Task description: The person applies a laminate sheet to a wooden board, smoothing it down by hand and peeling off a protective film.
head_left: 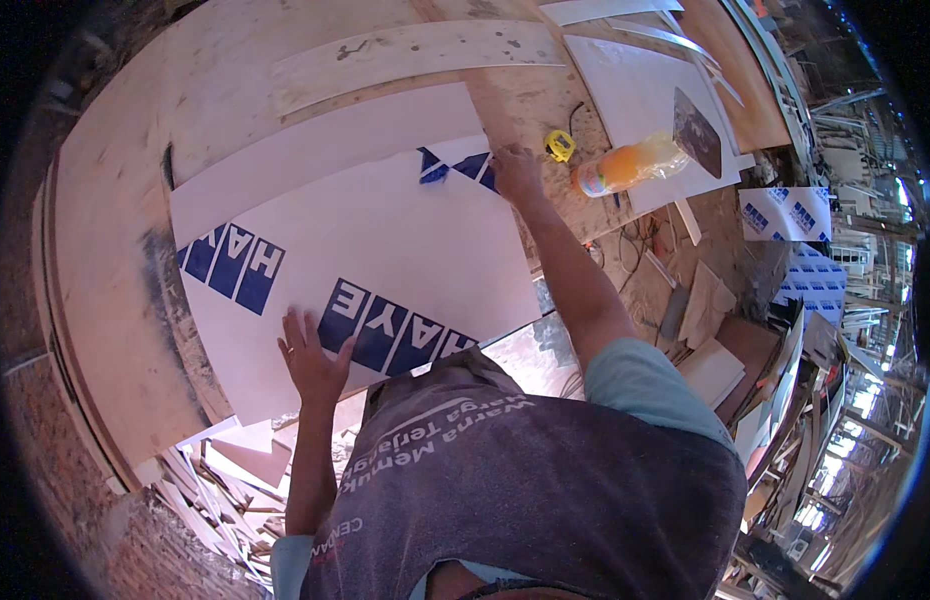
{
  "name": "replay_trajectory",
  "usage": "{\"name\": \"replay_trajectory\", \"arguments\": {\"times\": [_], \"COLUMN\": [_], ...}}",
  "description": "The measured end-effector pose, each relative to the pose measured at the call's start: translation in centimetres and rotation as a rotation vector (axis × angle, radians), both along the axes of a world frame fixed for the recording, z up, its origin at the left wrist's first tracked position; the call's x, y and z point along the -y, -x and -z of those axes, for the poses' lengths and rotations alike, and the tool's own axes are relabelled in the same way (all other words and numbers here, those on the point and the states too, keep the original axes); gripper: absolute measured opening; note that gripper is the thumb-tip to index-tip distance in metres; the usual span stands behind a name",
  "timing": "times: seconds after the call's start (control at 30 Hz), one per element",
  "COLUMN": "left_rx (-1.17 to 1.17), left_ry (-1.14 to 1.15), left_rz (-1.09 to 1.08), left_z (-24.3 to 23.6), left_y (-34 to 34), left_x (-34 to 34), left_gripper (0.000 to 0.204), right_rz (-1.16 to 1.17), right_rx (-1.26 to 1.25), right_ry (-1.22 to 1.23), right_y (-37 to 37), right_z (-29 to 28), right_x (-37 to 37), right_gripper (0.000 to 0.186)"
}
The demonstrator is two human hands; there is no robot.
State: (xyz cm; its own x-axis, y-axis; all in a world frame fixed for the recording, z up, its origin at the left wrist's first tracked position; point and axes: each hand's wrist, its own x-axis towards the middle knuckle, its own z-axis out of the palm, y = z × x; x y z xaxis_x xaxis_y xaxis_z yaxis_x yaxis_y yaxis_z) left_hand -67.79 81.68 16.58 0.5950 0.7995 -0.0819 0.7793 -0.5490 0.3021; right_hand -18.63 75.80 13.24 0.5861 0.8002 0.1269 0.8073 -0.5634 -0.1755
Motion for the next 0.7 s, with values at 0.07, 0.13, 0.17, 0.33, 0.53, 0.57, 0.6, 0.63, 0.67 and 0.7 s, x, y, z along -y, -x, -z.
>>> {"name": "replay_trajectory", "arguments": {"times": [0.07, 0.13, 0.17, 0.33, 0.53, 0.57, 0.6, 0.63, 0.67, 0.7], "left_rx": [-0.032, -0.066, -0.080, -0.128, -0.148, -0.148, -0.147, -0.145, -0.146, -0.148], "left_ry": [0.023, 0.050, 0.047, 0.076, 0.112, 0.113, 0.107, 0.101, 0.102, 0.099], "left_rz": [-0.042, -0.087, -0.111, -0.178, -0.207, -0.216, -0.216, -0.216, -0.220, -0.216], "left_z": [0.2, 0.2, 0.2, 0.3, 0.2, 0.3, 0.3, 0.4, 0.5, 0.5], "left_y": [-0.3, -0.7, -0.9, -1.2, -1.9, -1.8, -1.7, -1.6, -1.7, -1.7], "left_x": [0.7, 1.4, 1.6, 1.8, 1.7, 1.8, 1.8, 1.8, 1.8, 1.8], "left_gripper": [0.086, 0.088, 0.089, 0.091, 0.096, 0.096, 0.096, 0.096, 0.096, 0.096], "right_rz": [-0.053, -0.107, -0.147, -0.252, -0.249, -0.224, -0.199, -0.207, -0.251, -0.294], "right_rx": [-0.024, -0.053, -0.094, -0.119, -0.190, -0.254, -0.318, -0.319, -0.237, -0.155], "right_ry": [-0.044, -0.083, -0.125, -0.125, -0.071, -0.059, -0.045, -0.044, -0.072, -0.101], "right_y": [-1.1, -2.0, -2.1, -2.4, -3.5, -3.5, -3.5, -3.6, -3.8, -4.0], "right_z": [0.8, 1.6, 1.4, 0.4, -0.3, -0.6, -0.9, -0.8, -0.3, 0.1], "right_x": [0.1, 0.5, 0.3, 0.1, 0.2, 0.3, 0.3, 0.2, 0.1, 0.1], "right_gripper": [0.030, 0.027, 0.025, 0.021, 0.022, 0.023, 0.025, 0.025, 0.026, 0.027]}}
